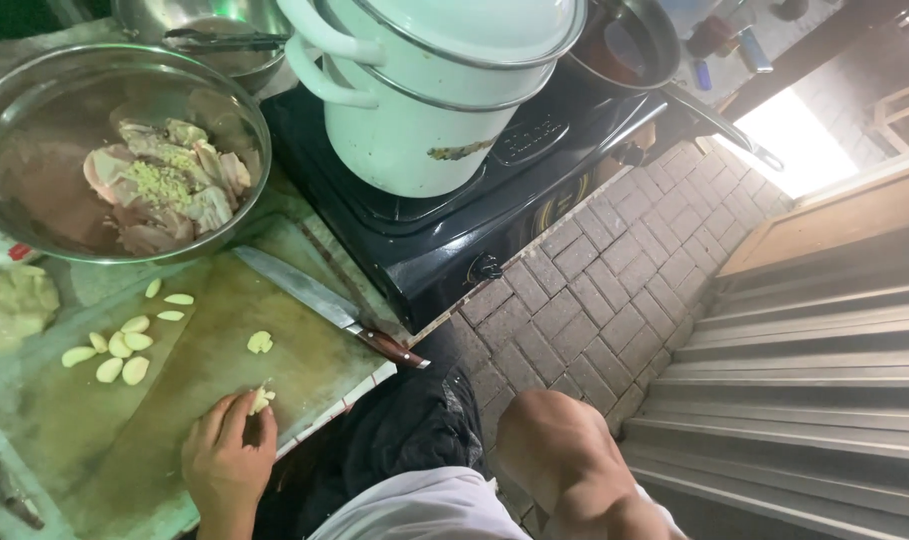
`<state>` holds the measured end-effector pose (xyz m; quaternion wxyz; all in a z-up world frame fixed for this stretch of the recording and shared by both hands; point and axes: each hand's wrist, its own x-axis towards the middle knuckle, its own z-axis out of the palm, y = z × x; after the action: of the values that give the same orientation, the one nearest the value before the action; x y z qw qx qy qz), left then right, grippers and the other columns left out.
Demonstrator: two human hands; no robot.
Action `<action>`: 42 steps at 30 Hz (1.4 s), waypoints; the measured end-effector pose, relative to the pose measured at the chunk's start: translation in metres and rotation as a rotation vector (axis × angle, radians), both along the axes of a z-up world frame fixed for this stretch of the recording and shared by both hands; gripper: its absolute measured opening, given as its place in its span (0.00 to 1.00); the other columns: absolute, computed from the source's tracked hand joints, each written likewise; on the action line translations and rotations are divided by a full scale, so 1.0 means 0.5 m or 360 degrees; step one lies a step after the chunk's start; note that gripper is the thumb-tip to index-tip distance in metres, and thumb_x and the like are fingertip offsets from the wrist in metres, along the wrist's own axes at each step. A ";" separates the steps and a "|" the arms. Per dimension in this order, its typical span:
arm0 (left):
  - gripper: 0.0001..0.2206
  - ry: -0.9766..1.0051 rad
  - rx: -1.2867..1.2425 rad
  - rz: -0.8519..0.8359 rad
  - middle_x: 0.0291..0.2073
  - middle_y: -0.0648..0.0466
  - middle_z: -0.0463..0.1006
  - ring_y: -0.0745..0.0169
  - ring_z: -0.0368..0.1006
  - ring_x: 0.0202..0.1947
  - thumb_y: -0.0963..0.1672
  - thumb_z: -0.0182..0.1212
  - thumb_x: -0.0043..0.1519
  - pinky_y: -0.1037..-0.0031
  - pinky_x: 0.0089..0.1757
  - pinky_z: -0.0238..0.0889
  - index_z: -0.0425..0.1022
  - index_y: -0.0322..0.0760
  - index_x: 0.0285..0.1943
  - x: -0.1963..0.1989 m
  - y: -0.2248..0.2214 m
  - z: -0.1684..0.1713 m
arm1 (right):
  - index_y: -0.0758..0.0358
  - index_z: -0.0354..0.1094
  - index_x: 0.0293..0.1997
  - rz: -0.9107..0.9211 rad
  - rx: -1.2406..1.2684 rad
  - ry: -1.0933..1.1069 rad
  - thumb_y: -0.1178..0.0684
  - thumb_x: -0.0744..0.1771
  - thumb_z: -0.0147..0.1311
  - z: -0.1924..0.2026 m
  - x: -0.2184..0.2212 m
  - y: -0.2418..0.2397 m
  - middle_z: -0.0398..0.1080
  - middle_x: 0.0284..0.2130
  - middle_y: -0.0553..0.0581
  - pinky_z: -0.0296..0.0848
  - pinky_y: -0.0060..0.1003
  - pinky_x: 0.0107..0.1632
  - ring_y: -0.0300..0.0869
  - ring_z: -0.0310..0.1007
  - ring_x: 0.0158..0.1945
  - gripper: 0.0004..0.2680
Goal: Cutting and mincing garlic cloves on a wooden cutting board using a kitchen knife.
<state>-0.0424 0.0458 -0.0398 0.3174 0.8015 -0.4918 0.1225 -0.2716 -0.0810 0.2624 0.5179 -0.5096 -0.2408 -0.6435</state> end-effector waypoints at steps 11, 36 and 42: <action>0.09 -0.0289 0.0000 0.0007 0.41 0.56 0.79 0.57 0.72 0.35 0.42 0.69 0.56 0.69 0.34 0.66 0.79 0.43 0.44 0.002 -0.002 0.001 | 0.60 0.62 0.53 -0.0531 -0.0153 0.1774 0.46 0.69 0.49 -0.252 0.172 -0.096 0.65 0.46 0.58 0.71 0.32 0.45 0.42 0.68 0.47 0.11; 0.04 -0.0041 -0.0863 -0.0121 0.35 0.50 0.78 0.55 0.75 0.29 0.39 0.64 0.55 0.69 0.34 0.70 0.79 0.36 0.38 -0.026 -0.016 0.113 | 0.60 0.75 0.51 -0.0205 -0.0242 0.2235 0.59 0.65 0.57 -0.431 0.206 -0.073 0.74 0.40 0.57 0.76 0.34 0.34 0.44 0.75 0.35 0.10; 0.03 -0.0021 -0.0917 -0.0243 0.33 0.47 0.77 0.53 0.75 0.28 0.39 0.62 0.57 0.68 0.32 0.70 0.78 0.32 0.38 -0.019 -0.020 0.140 | 0.62 0.75 0.49 0.0078 -0.0133 0.2319 0.58 0.65 0.59 -0.410 0.213 -0.068 0.74 0.40 0.60 0.75 0.36 0.36 0.44 0.74 0.38 0.09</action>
<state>-0.0521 0.0359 0.0304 0.5370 0.6382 -0.4977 0.2379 -0.1651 -0.1149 0.0576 0.5411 -0.8223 0.1292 -0.1196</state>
